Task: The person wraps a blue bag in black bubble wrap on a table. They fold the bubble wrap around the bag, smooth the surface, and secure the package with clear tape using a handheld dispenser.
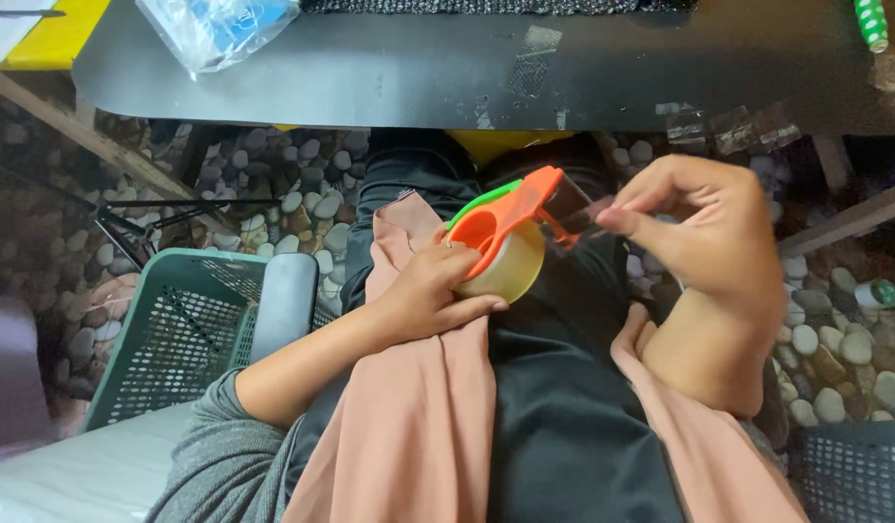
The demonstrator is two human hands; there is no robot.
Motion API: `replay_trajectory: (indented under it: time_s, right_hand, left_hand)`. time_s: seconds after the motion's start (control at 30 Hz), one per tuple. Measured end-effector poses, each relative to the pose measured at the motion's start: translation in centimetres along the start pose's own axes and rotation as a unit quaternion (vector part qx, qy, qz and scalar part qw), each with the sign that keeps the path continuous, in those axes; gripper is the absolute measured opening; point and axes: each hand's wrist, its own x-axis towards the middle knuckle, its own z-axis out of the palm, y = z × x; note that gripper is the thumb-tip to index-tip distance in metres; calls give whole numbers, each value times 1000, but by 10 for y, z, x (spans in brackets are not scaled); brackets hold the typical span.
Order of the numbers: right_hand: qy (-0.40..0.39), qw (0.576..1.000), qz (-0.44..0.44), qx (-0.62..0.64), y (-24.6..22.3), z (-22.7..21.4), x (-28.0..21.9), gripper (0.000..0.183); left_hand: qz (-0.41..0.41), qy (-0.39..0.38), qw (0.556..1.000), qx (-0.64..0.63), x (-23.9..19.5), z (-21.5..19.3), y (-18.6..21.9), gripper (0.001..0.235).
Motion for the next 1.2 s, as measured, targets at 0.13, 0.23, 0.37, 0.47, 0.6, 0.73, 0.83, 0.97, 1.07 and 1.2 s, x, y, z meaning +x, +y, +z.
replay_trajectory:
  time_s: [0.13, 0.23, 0.37, 0.47, 0.6, 0.73, 0.83, 0.97, 1.07, 1.2]
  right_hand:
    - [22, 999, 18, 35, 18, -14, -1, 23]
    - [36, 999, 9, 24, 31, -35, -5, 24]
    - [-9, 999, 25, 22, 56, -38, 15, 21]
    - [-18, 982, 64, 175, 88, -25, 26, 27]
    - [29, 983, 76, 162, 75, -11, 30, 34]
    - [50, 983, 69, 164, 75, -3, 34, 42]
    - [22, 984, 72, 159, 82, 6, 41, 43]
    - [-12, 983, 86, 160, 120, 28, 49, 47]
    - [-20, 989, 118, 87, 115, 31, 49, 50]
    - [69, 961, 142, -225, 175, 13, 58, 35]
  left_hand:
    - [6, 2, 1000, -11, 4, 0, 7, 43]
    - [-20, 0, 1000, -12, 4, 0, 5, 45]
    - [-15, 5, 1000, -23, 1, 1, 1, 38]
    - [8, -7, 998, -57, 4, -6, 10, 33]
    - [15, -36, 998, -53, 6, -8, 12, 31]
    - [30, -30, 998, -52, 5, -5, 8, 28]
    - [54, -11, 998, -41, 2, -1, 2, 29]
    - [73, 51, 996, -10, -10, 13, -20, 31]
    - [66, 64, 996, -17, -11, 13, -24, 30]
    - [185, 78, 975, 95, -17, 21, -27, 39]
